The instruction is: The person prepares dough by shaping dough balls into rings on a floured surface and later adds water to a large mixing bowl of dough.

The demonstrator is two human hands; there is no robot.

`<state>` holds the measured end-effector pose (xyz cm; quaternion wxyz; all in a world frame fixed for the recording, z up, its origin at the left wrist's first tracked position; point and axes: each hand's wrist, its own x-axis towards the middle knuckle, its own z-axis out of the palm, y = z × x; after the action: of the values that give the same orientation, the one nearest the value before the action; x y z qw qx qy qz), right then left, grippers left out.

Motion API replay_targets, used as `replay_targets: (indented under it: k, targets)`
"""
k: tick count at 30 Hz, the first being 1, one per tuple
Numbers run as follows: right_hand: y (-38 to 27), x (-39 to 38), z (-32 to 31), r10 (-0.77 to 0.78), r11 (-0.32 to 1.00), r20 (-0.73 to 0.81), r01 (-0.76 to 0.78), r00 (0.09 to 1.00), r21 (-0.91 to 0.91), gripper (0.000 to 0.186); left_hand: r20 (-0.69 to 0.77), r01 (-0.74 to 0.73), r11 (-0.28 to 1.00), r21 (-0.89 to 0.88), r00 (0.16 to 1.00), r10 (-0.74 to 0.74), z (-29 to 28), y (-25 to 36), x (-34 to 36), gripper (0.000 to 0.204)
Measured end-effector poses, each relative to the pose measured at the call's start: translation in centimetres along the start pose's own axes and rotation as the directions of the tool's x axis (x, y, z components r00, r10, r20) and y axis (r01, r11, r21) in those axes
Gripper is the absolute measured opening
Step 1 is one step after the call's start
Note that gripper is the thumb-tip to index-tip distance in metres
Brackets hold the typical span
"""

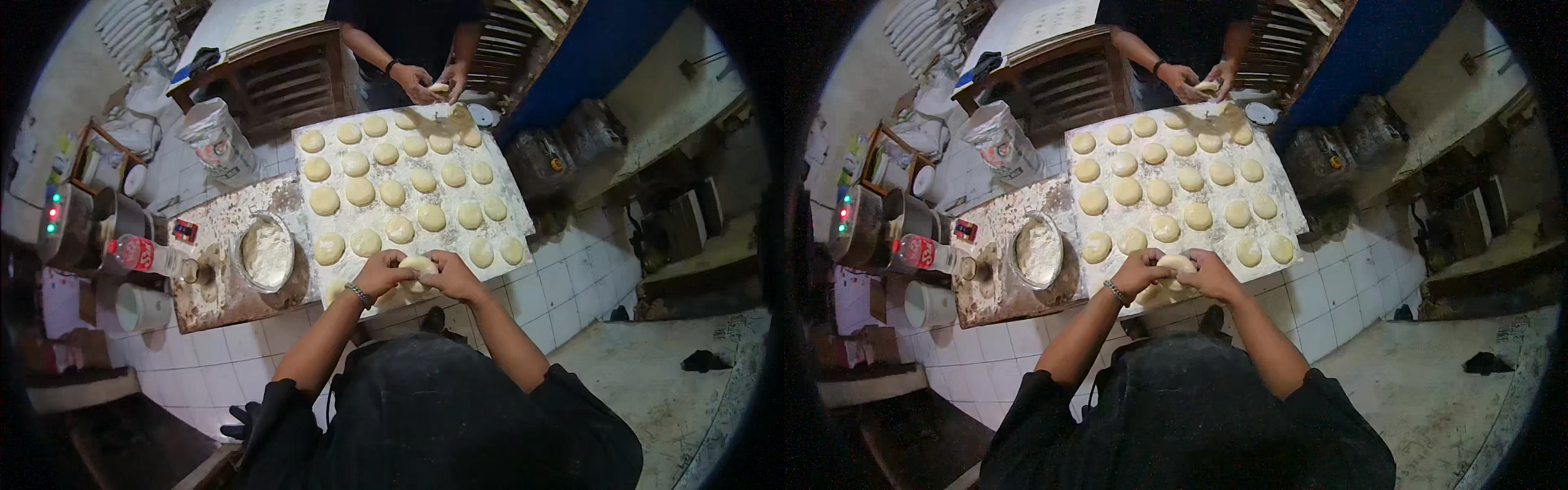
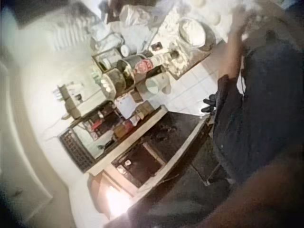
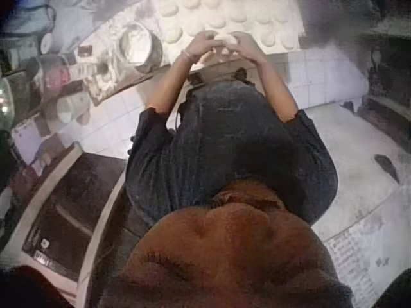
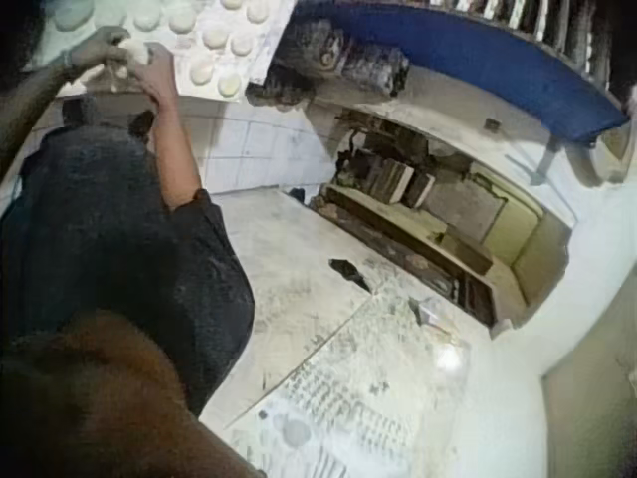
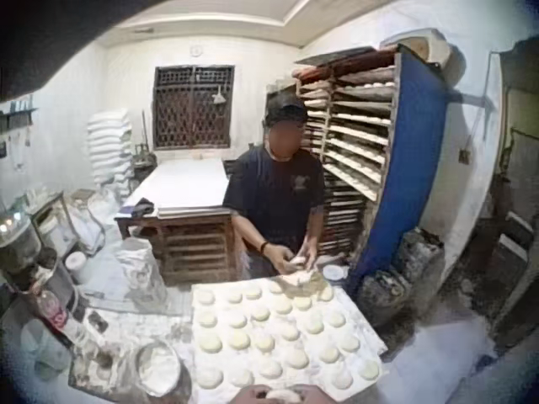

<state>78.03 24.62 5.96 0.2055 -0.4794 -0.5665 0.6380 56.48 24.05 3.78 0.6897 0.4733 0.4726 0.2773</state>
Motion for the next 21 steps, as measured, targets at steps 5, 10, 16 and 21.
replay_targets:
  k: [5,10,16,21]
  targets:
    - [0.6,-0.6,2.5,0.066,0.997,-0.168,-0.06,0.984,0.037,0.028,-0.299,-0.343,0.917,-0.203,0.913,0.276,2.8,-3.7,-0.8,0.03]
    - [1.3,-2.3,4.1,-0.115,0.993,-0.443,0.088,0.889,-0.08,0.027,-0.263,-0.445,0.823,0.352,0.797,0.544,2.4,-1.3,-1.3,0.034]
    - [-0.8,-3.4,3.0,-0.097,0.938,-0.604,-0.13,0.791,-0.322,0.029,-0.011,-0.394,0.807,0.441,0.896,0.443,2.9,0.3,0.4,0.026]
    - [-1.2,-4.8,1.9,-0.319,0.912,-0.569,0.083,0.758,-0.401,0.028,0.203,0.009,0.998,-0.056,0.979,0.002,4.5,1.5,1.2,0.046]
